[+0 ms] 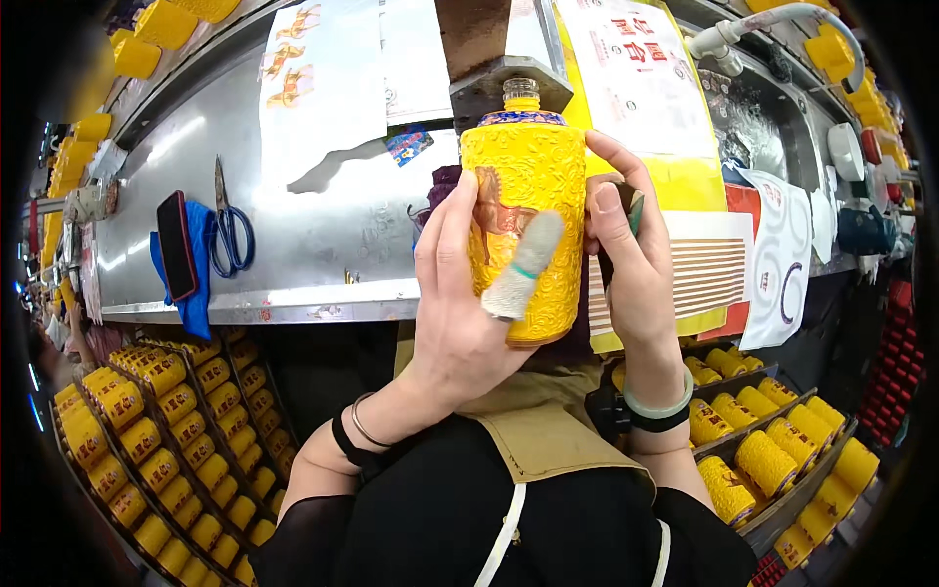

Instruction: Applying decorative decals to textured liquor bottles and smoothing them with a scraper.

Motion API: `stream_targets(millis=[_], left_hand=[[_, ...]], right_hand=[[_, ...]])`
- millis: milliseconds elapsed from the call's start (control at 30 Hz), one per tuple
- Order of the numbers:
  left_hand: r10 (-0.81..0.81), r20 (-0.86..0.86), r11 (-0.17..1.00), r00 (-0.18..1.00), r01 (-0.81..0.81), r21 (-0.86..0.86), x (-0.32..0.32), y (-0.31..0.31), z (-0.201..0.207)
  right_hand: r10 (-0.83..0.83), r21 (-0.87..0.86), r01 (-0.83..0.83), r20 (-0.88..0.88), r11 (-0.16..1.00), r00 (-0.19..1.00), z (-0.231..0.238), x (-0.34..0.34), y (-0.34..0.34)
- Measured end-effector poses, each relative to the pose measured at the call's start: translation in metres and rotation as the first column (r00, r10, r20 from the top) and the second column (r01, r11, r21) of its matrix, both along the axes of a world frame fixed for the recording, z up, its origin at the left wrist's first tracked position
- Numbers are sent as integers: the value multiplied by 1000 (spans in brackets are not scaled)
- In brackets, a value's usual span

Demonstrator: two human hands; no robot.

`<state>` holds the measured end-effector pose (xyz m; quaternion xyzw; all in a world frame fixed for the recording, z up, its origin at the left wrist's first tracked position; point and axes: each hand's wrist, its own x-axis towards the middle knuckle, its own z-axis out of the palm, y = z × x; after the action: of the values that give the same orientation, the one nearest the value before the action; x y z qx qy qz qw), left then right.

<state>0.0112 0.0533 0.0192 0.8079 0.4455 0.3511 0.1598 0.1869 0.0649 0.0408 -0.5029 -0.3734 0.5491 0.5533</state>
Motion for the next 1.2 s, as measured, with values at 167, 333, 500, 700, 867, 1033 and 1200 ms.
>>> stream_targets(millis=[167, 333, 500, 700, 867, 1033, 1200], left_hand=[[25, 402, 950, 915, 104, -295, -9, -4, -24], [-26, 339, 986, 940, 80, -146, -14, -2, -21], [-82, 192, 995, 978, 92, -46, -18, 2, -17], [-78, 183, 996, 980, 84, -26, -18, 1, -17], [-77, 188, 996, 979, 83, -23, -18, 2, -19], [-71, 190, 997, 979, 75, -14, -17, 1, -19], [-76, 170, 997, 982, 80, -13, -17, 2, -17]], right_hand=[[8, -13, -6, 126, 1000, 992, 4, 3, 2], [34, -26, -29, 234, 999, 972, 8, 3, 9], [47, -12, -45, 238, 999, 970, 11, -2, 13], [58, -4, -60, 319, 998, 946, 12, -5, 12], [34, -3, -35, 344, 999, 938, 11, -8, 13], [31, -17, -27, 310, 999, 950, 11, -9, 12], [34, -2, -35, 261, 999, 965, 7, -8, 12]])
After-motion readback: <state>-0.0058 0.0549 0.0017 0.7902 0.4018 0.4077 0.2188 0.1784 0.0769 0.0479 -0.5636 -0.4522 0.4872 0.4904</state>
